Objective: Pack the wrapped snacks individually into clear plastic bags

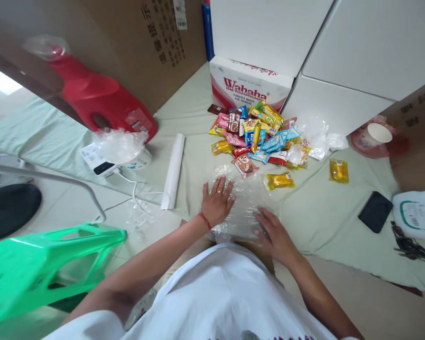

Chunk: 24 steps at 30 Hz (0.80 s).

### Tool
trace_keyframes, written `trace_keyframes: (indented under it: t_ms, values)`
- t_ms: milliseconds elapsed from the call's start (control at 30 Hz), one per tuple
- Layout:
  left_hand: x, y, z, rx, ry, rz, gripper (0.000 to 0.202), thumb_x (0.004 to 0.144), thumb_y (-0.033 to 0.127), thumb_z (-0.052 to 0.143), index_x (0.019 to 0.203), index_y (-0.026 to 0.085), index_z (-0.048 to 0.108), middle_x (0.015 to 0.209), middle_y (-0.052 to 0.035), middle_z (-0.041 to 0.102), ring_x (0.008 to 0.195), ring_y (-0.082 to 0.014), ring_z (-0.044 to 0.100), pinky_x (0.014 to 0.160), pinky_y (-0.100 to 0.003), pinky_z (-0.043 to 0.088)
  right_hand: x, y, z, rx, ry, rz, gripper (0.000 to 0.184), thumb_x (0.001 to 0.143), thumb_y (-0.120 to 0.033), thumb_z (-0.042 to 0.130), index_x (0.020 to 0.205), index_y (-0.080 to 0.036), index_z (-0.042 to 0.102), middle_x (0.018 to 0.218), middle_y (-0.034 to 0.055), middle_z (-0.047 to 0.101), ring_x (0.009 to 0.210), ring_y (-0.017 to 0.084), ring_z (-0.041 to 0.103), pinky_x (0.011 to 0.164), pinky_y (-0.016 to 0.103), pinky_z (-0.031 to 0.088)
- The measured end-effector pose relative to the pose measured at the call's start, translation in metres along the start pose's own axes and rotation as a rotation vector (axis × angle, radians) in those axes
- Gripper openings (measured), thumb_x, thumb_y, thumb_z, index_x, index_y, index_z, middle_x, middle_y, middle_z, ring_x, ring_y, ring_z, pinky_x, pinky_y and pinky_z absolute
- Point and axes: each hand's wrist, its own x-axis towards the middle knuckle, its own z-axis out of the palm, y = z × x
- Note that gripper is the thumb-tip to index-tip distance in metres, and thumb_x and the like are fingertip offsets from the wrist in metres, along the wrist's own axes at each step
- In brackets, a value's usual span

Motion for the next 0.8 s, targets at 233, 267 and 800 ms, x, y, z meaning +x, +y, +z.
trace_keyframes:
  t_ms: [233, 267, 800]
  values:
    - [-0.002, -0.014, -0.023, 0.009, 0.046, 0.006, 0.058, 0.109, 0.042, 0.028, 0.163, 0.026, 0.040, 0.171, -0.0119, 0.034, 0.160, -0.0326, 0.030, 0.128, -0.068, 0.009, 0.075, 0.062, -0.052, -0.300, 0.111, 0.158, 0.050, 0.099, -0.019, 0.044, 0.145, -0.023, 0.064, 0.154, 0.0160, 0.053, 0.127, 0.035, 0.055, 0.100, 0.053, 0.054]
    - [0.004, -0.016, -0.024, 0.005, 0.058, 0.001, 0.058, 0.109, 0.041, 0.027, 0.163, 0.027, 0.041, 0.171, -0.0110, 0.036, 0.160, -0.0317, 0.031, 0.128, -0.067, 0.010, 0.087, 0.073, -0.053, -0.324, 0.061, 0.165, 0.049, 0.099, -0.020, 0.043, 0.142, -0.023, 0.067, 0.153, 0.0152, 0.055, 0.124, 0.035, 0.056, 0.095, 0.051, 0.055]
    - [0.021, -0.033, -0.011, 0.033, -0.002, 0.005, 0.059, 0.109, 0.045, 0.029, 0.162, 0.025, 0.041, 0.172, -0.0099, 0.034, 0.160, -0.0294, 0.031, 0.129, -0.065, 0.015, 0.226, 0.110, -0.117, -0.672, 0.044, -0.180, 0.051, 0.097, -0.015, 0.048, 0.146, -0.022, 0.062, 0.155, 0.0116, 0.053, 0.138, 0.034, 0.039, 0.110, 0.051, 0.036]
